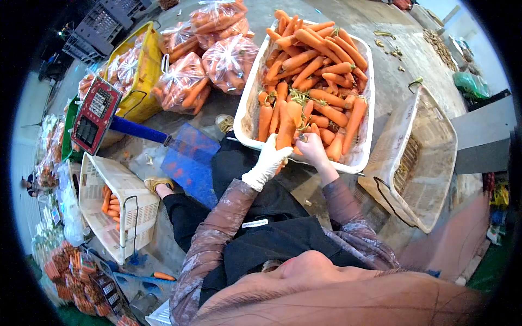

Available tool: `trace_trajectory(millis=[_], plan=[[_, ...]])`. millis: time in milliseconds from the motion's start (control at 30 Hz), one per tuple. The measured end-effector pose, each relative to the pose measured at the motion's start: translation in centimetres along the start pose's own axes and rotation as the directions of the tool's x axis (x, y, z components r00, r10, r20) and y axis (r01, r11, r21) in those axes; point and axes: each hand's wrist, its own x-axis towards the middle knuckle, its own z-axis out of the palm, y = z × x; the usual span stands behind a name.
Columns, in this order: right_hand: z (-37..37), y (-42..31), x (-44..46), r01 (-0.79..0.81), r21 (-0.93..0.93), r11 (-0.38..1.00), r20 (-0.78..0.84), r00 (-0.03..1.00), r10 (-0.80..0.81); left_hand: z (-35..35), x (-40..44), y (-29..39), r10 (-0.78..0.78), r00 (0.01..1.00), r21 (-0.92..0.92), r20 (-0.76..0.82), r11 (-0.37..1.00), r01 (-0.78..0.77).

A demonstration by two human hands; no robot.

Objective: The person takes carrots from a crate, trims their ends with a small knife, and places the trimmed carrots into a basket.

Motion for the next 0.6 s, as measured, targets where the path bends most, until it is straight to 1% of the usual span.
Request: trace_trajectory(millis=[33, 67, 133, 167, 200, 233, 267, 300, 333, 367, 400, 433, 500, 533, 567, 600], plan=[[0.0, 0.8, 0.3, 0.003, -0.002, 1.0, 0.004, 1.0, -0.003, 0.1, 0.0, -0.3, -0.023, 0.999, -0.117, 0.032, 0.993, 0.026], [-0.7, 0.8, 0.6, -0.25, 0.402, 0.881, 0.193, 0.963, 0.186, 0.0, -0.2, -0.6, -0.042, 0.999, -0.141, 0.031, 0.989, 0.046], [-1.6, 0.8, 0.7, -0.431, 0.589, 0.683, 0.369, 0.896, 0.247, -0.5, -0.2, -0.8, -0.061, 0.997, -0.148, 0.036, 0.987, 0.066], [-2.3, 0.2, 0.6, -0.523, 0.642, 0.561, 0.452, 0.849, 0.274, -0.8, -0.3, -0.4, -0.082, 0.996, -0.146, 0.044, 0.985, 0.088], [-2.5, -0.6, 0.5, -0.361, 0.446, 0.819, 0.252, 0.929, 0.272, -1.1, -0.5, -0.2, -0.084, 0.995, -0.145, 0.047, 0.985, 0.09], [-2.7, -1.0, 0.6, -0.198, 0.157, 0.967, 0.058, 0.98, 0.191, -1.3, -0.6, 0.1, -0.065, 0.997, -0.061, 0.033, 0.996, 0.066], [-3.4, -1.0, 1.1, 0.011, -0.225, 0.974, -0.027, 0.999, -0.018, -1.4, -0.6, 0.5, -0.04, 0.999, 0.024, 0.021, 0.999, 0.039], [-3.9, -0.9, 1.2, 0.011, -0.229, 0.973, -0.036, 0.999, -0.02, -1.5, -0.4, 0.2, -0.034, 0.999, 0.023, 0.03, 0.999, 0.033], [-4.6, -0.9, 1.4, 0.025, -0.308, 0.951, -0.043, 0.998, -0.041, -1.6, -0.1, -0.3, 0.078, 0.997, 0.192, -0.003, 0.978, -0.076], [-5.7, -1.9, 1.2, 0.037, -0.386, 0.922, -0.049, 0.997, -0.06, -1.6, 0.0, -0.7, 0.194, 0.981, 0.357, -0.016, 0.918, -0.175], [-6.7, -3.9, 0.8, 0.041, -0.422, 0.906, -0.06, 0.995, -0.073, -1.3, -0.4, -0.2, 0.209, 0.978, 0.386, -0.025, 0.904, -0.184], [-7.1, -4.0, 0.9, 0.034, -0.429, 0.903, -0.069, 0.995, -0.071, -1.2, -0.5, 0.0, 0.211, 0.977, 0.38, -0.015, 0.905, -0.189], [-8.0, -3.9, 1.2, 0.087, -0.519, 0.85, -0.021, 0.993, -0.114, -1.0, -0.5, 0.1, 0.301, 0.953, 0.509, 0.014, 0.819, -0.266], [-8.1, -3.8, 1.4, 0.065, -0.535, 0.842, 0.002, 0.997, -0.076, -0.9, -0.5, 0.0, 0.315, 0.949, 0.494, 0.022, 0.822, -0.284], [-8.3, -3.5, 1.5, 0.06, -0.536, 0.842, -0.004, 0.997, -0.074, -0.8, -0.6, 0.2, 0.315, 0.949, 0.493, 0.028, 0.821, -0.287], [-8.5, -3.3, 1.6, 0.051, -0.553, 0.831, 0.017, 0.999, -0.05, -0.8, -0.8, 0.4, 0.327, 0.944, 0.515, 0.043, 0.803, -0.301]])
